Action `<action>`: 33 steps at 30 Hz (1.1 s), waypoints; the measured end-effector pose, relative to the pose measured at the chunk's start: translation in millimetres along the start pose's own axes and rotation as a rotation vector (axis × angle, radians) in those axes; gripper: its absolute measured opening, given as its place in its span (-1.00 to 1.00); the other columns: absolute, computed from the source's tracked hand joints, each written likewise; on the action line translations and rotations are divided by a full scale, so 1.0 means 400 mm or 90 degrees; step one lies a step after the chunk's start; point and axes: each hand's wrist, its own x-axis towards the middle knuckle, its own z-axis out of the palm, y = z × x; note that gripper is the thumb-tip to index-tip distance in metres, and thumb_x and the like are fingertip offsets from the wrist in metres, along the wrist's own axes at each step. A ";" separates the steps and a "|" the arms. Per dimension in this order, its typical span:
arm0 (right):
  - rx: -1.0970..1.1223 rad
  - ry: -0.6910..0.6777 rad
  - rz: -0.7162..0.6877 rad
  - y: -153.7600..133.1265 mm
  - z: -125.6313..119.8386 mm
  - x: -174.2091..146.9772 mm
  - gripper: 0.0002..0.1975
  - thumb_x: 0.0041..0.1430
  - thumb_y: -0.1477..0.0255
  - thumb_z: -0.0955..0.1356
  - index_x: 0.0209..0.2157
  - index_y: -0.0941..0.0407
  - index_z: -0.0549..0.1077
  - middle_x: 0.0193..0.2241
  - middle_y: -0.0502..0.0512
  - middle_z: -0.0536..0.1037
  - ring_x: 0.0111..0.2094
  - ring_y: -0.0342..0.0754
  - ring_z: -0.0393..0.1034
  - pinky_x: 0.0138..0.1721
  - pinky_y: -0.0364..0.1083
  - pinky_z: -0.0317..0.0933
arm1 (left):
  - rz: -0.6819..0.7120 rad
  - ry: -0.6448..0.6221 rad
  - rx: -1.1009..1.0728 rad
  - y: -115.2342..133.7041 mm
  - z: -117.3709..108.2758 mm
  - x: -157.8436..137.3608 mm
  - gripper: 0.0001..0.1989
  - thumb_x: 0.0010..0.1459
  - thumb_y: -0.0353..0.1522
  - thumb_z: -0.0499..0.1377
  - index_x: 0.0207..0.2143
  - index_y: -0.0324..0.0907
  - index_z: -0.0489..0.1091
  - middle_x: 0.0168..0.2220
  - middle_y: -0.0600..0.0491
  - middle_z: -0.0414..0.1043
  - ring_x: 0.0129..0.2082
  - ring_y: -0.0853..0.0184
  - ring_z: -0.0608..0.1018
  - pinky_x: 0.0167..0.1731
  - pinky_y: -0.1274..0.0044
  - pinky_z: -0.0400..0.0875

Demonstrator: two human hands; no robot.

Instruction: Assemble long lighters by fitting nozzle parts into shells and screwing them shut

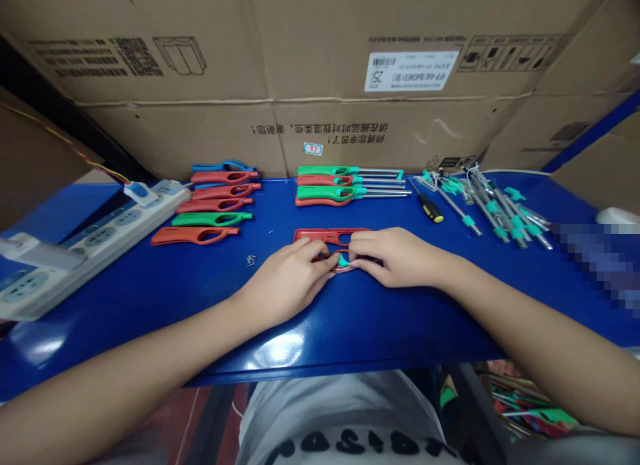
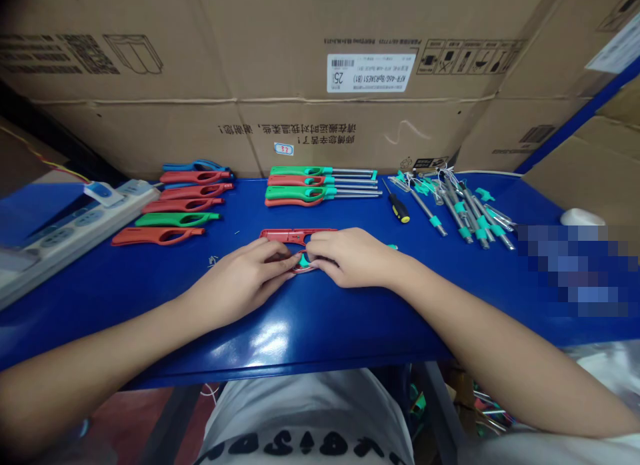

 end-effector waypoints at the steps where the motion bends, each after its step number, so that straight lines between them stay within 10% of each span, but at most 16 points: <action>1: 0.008 0.005 0.002 0.001 0.001 0.000 -0.87 0.33 0.43 0.28 -0.27 0.11 0.45 -0.29 0.06 0.53 -0.31 -0.06 0.39 -0.31 -0.12 0.13 | 0.001 -0.002 0.007 0.002 -0.001 0.000 -0.70 0.40 -0.35 0.06 0.06 -0.19 0.50 -0.09 -0.09 0.49 -0.07 0.17 0.53 -0.03 0.31 0.51; 33: 0.080 0.046 0.030 0.009 0.019 0.013 -0.79 0.33 0.32 0.33 -0.33 0.14 0.48 -0.37 0.04 0.51 -0.42 -0.15 0.32 -0.37 -0.15 0.10 | -0.068 -0.094 0.061 0.031 -0.025 -0.017 -0.64 0.37 -0.50 0.02 0.15 -0.33 0.41 -0.15 -0.14 0.48 -0.15 0.13 0.51 -0.12 0.31 0.50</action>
